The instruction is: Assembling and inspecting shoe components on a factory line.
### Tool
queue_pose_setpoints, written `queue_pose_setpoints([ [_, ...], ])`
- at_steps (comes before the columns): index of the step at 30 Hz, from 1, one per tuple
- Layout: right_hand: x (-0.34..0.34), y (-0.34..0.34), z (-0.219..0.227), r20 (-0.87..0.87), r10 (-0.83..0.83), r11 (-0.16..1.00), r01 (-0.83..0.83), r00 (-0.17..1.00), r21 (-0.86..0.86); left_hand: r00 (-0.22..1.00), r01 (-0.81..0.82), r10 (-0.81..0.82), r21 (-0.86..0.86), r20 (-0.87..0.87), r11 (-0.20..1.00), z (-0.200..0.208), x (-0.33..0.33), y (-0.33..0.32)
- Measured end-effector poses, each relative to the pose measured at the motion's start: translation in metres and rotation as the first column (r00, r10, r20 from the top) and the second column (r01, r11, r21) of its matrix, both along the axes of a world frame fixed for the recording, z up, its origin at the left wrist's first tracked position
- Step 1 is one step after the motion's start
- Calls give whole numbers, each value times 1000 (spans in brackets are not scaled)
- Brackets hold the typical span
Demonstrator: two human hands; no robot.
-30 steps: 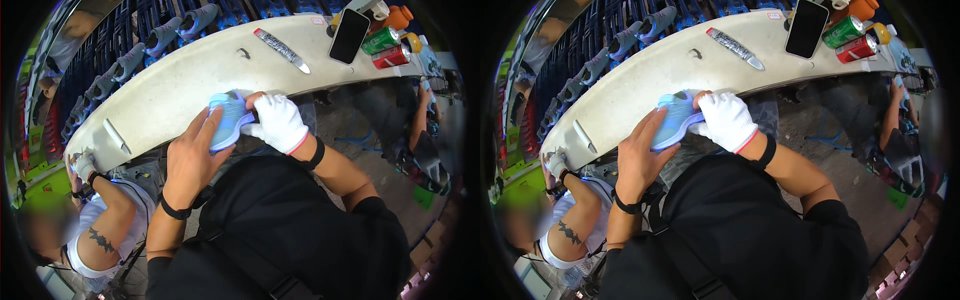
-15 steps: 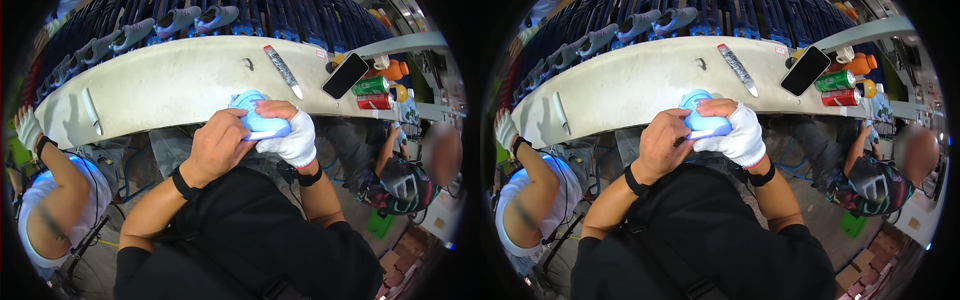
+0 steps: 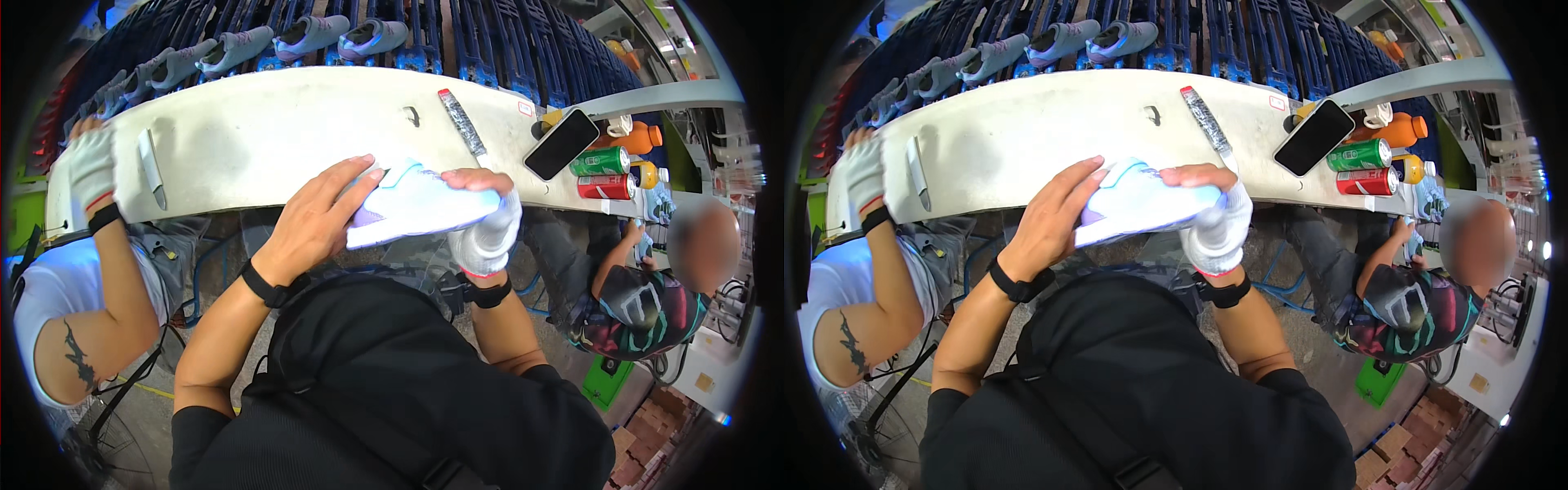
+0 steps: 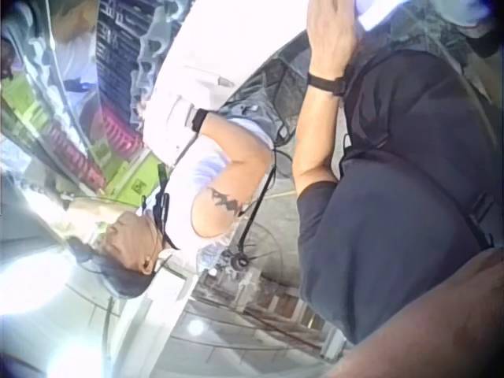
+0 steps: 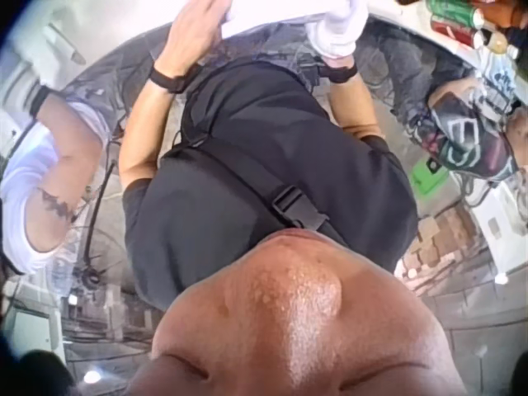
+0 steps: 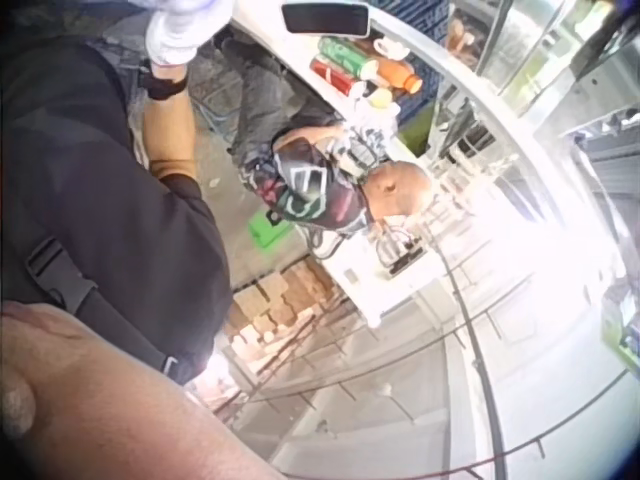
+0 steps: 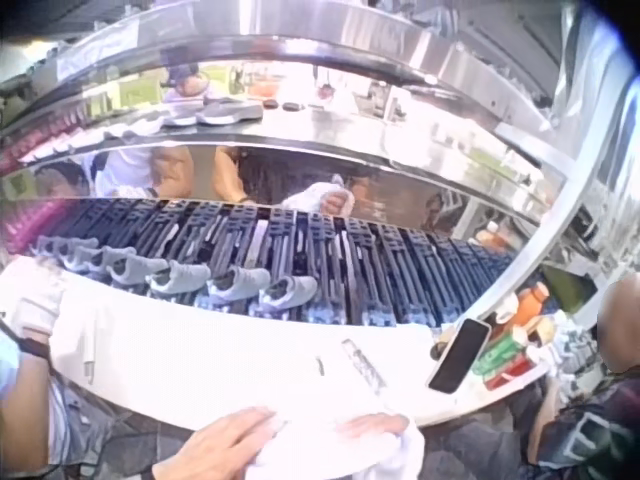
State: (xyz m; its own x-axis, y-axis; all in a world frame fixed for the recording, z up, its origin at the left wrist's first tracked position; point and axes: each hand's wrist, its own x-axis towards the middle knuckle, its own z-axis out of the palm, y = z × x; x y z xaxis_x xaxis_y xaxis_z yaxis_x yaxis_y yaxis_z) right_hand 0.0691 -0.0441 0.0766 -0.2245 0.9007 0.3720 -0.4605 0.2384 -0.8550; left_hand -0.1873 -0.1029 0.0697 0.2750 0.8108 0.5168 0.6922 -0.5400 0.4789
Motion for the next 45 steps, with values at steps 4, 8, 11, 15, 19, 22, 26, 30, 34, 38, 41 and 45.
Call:
queue_pose_setpoints([
  [4, -12, 18, 0, 294, -24, 998, 41, 956, -51, 990, 130, -137, 156, 38, 979, 37, -33, 13],
  [8, -29, 41, 21, 532, -16, 939, -170, 847, 299, 996, 71, -69, 34, -59, 997, 66, -30, 29],
  [11, -59, 51, 39, 532, 10, 897, -242, 847, 369, 993, 115, -113, -61, 32, 992, 62, -26, 44],
  [15, -87, 51, 14, 445, 11, 952, -145, 896, 269, 992, 101, -78, -261, 99, 960, 62, -29, 56],
  [19, -97, 62, -12, -202, 32, 999, -34, 979, -7, 995, -5, 47, -428, 88, 904, 53, -42, 55],
  [22, -98, 65, -8, -338, 155, 970, -208, 928, -125, 989, -51, 107, -436, 103, 899, 50, -47, 56],
  [26, -93, 56, 10, 233, 41, 999, -47, 972, 20, 998, -60, 51, -428, -33, 902, 78, -34, 67],
  [30, -84, 62, 3, 270, 11, 998, 6, 963, -62, 984, -59, 7, -292, -176, 955, 86, -14, 75],
  [34, -80, 51, 4, 122, -149, 988, 152, 981, -21, 986, -59, 21, -230, -165, 971, 75, 10, 75],
  [38, -69, 49, 7, 81, -273, 960, 266, 959, 89, 989, -46, 15, -212, -146, 976, 73, 22, 74],
  [41, -57, 47, 6, 133, -313, 948, 300, 940, 106, 992, -20, -4, -194, -122, 981, 73, 29, 74],
  [45, -50, 49, 2, 185, -358, 926, 321, 915, 200, 991, -17, -9, -201, -130, 979, 72, 32, 75],
])
